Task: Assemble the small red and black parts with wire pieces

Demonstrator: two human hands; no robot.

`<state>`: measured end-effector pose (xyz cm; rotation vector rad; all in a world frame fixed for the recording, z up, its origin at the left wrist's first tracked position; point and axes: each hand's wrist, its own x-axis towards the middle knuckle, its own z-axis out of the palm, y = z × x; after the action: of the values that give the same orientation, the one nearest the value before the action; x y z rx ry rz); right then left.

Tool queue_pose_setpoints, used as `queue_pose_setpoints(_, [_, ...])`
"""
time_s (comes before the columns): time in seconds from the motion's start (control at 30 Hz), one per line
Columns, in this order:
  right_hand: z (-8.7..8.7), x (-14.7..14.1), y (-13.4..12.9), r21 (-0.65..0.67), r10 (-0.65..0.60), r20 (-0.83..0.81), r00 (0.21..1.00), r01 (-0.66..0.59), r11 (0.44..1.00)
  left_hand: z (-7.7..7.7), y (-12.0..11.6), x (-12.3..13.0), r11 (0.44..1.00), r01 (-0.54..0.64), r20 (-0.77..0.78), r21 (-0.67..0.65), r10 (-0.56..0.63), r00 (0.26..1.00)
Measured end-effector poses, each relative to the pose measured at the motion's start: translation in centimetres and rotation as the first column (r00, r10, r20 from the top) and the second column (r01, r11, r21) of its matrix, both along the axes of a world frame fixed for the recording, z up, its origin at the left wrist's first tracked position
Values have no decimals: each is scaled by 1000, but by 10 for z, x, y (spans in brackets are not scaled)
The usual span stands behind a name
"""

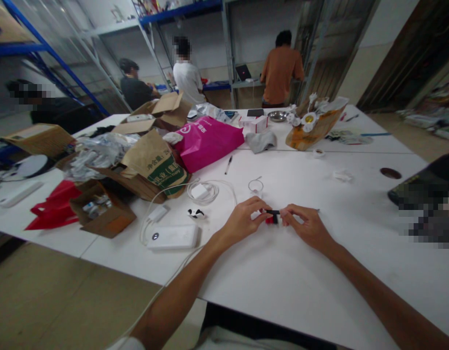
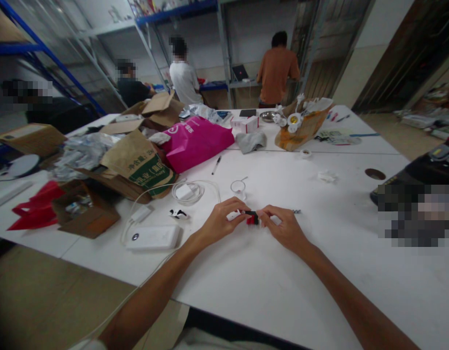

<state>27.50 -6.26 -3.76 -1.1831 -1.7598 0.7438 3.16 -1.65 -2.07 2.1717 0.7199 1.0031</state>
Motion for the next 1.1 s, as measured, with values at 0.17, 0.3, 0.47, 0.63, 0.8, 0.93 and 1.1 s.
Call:
queue_pose_setpoints(0.17, [-3,1,0,-33,1,-6,1000,-1,999,-1,0,0,1000,1,-8,14,-1,1000])
queue_pose_setpoints(0.3, [-4,1,0,-40,1,1,1000,-1,999,-3,0,-1,999,1,-16,38,0,1000])
queue_pose_setpoints(0.47, [-1,-1,-1,-33,-11,2,1000,11,999,-3,0,-1,993,-17,-76,117,26,997])
queue_pose_setpoints(0.63, [0,-7,-3,6,8,12,1000,-8,1000,-4,-3,1,930,-71,-208,361,154,966])
queue_pose_setpoints(0.8, [2,-10,-5,80,13,17,1000,-14,997,-2,-7,4,932,-100,-136,348,156,978])
queue_pose_setpoints(0.93, [7,-4,-3,123,-36,40,999,31,992,7,-6,3,957,-228,92,180,214,972])
queue_pose_setpoints(1.1, [12,14,4,131,-141,80,987,130,983,18,6,-7,950,-305,277,-71,312,909])
